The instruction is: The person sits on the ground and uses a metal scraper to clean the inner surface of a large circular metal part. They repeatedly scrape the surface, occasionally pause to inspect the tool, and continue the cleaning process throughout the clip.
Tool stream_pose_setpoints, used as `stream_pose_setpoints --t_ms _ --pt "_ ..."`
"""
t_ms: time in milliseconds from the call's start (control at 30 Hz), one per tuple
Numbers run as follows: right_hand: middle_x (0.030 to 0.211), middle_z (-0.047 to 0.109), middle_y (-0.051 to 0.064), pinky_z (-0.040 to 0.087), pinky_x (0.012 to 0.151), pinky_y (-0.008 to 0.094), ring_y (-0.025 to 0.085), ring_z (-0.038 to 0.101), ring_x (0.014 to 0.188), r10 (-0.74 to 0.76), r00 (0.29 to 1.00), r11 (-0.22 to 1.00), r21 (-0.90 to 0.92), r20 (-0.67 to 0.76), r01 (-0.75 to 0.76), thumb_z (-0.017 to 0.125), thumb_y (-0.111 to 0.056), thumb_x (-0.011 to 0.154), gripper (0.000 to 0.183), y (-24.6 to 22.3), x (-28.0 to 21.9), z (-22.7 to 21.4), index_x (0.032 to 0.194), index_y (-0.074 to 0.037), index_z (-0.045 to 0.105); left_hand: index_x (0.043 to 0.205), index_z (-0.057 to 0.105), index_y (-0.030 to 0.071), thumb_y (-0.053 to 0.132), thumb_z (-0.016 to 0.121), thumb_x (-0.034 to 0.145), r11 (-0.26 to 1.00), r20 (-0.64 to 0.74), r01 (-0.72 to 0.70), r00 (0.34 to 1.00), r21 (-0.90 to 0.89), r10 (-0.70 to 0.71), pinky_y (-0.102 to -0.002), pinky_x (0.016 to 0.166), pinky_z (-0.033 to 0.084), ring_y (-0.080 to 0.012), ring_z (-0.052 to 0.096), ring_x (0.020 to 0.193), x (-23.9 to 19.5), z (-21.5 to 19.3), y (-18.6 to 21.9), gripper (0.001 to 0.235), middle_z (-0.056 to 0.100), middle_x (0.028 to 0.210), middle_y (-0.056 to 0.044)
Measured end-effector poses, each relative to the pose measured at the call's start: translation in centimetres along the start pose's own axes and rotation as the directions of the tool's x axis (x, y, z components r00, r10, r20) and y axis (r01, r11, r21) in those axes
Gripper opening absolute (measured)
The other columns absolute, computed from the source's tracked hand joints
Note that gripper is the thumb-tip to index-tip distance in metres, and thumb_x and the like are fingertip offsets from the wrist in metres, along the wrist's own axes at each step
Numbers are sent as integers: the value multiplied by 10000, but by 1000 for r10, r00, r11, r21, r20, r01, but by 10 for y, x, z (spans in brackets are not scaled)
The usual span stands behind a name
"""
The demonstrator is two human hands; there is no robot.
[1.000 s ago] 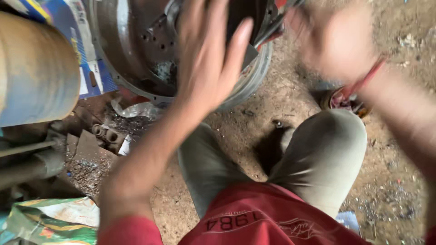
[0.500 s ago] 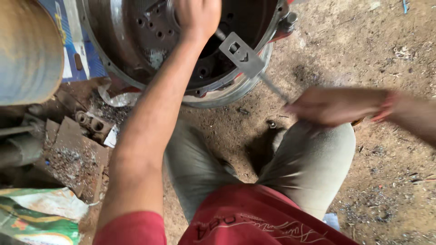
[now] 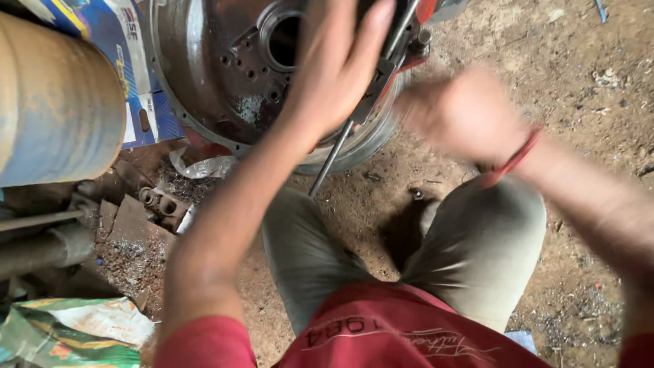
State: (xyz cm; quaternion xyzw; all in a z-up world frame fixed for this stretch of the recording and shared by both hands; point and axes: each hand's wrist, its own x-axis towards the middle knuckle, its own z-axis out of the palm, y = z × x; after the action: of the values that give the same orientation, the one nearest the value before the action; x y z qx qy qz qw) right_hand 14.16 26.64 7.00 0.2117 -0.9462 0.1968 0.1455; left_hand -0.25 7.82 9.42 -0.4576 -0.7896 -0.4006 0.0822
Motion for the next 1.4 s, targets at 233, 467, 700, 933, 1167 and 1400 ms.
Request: stream_pose_setpoints --t_ms 233,467,700,933,1167,1400 --pt "786 707 135 583 662 402 278 692 667 -87 961 996 8 263 88 549 -448 1105 471 133 65 50 1081 -12 729 1476 457 -89 371 432 1082 788 41 97 987 608 -153 -592 1061 500 -429 587 1272 -152 16 61 607 580 1389 -295" --pt "703 675 133 553 554 359 241 653 555 21 953 983 -180 301 36 624 -318 1080 332 111 32 22 1068 -15 760 1125 731 -37 331 394 1154 826 -65 110 994 553 -88 -348 489 534 -230 688 606 -140 2 -13 499 744 845 -148" --pt "594 607 59 446 473 297 163 532 474 103 991 879 -475 89 -49 594 -451 1090 519 27 -13 -30 782 -56 730 874 717 72 349 511 1130 864 -70 39 998 502 -5 -337 471 490 -186 644 548 -95 -22 -70 430 689 726 -63" --pt "559 610 55 405 374 312 161 523 364 326 928 920 -288 182 -266 536 -346 1084 400 -30 -13 -49 910 -54 746 883 666 81 322 571 1118 907 125 -307 951 287 282 -374 619 524 -222 679 682 -33 -46 -91 350 645 753 -44" --pt "665 697 24 489 493 309 141 635 553 320 488 855 -25 812 -519 354 -580 1005 599 67 -45 -4 861 -156 753 820 662 95 338 477 1097 879 -342 162 878 -448 -336 -302 598 504 -140 676 654 -41 -16 -115 413 708 724 -31" --pt "483 487 74 498 416 395 210 456 399 211 210 507 77 955 -858 267 -690 999 829 37 -34 -6 578 -37 558 680 581 112 222 493 985 408 -231 370 437 -835 -869 -246 412 355 -95 501 447 -23 3 -173 335 577 548 -8"
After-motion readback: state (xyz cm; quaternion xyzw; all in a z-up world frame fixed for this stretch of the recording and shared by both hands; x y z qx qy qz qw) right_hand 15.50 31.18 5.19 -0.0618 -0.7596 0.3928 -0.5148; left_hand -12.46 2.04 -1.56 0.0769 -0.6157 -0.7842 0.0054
